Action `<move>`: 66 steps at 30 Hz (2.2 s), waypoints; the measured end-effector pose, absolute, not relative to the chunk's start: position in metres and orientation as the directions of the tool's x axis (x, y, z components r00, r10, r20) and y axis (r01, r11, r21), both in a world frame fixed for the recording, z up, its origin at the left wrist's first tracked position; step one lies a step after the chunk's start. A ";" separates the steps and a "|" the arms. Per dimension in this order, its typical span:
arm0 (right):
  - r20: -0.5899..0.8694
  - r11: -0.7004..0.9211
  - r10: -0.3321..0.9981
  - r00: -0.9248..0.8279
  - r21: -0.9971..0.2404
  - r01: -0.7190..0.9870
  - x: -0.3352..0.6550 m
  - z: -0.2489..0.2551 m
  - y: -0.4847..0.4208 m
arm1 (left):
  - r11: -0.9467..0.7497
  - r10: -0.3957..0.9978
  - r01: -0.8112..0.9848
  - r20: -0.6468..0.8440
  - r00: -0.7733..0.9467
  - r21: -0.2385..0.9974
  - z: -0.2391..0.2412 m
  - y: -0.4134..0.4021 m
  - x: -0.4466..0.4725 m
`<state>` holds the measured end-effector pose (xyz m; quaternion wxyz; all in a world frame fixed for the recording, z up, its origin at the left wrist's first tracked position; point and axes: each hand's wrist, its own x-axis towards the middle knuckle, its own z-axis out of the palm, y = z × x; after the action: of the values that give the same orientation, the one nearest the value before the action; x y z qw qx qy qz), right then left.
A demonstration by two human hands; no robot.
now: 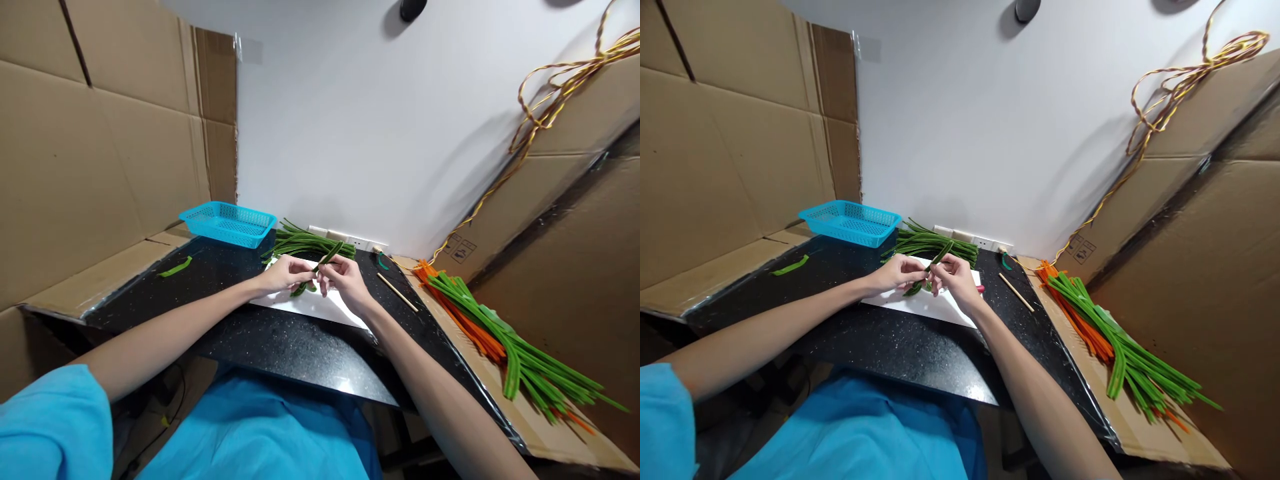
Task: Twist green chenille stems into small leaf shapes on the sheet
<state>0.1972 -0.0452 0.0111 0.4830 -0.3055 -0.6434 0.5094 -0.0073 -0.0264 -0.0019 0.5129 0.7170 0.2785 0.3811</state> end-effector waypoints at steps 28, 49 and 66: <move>0.280 0.273 0.939 -0.199 -0.960 -0.062 0.194 -0.001 -0.040 | -0.390 0.784 0.117 0.263 0.562 0.913 0.000 -0.027 -0.006; 0.121 0.078 0.972 -0.200 -0.974 -0.212 0.194 0.000 -0.042 | -0.387 0.794 0.124 0.263 0.548 0.914 -0.002 -0.028 -0.008; 0.259 0.259 0.931 -0.259 -0.965 -0.034 0.197 0.003 -0.043 | -0.142 0.837 -0.105 0.176 0.519 0.984 -0.001 -0.033 -0.001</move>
<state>0.1965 -0.0430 0.0032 0.4910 -0.3598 -0.6233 0.4909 -0.0011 -0.0329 -0.0010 0.5898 0.6415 0.2851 0.3992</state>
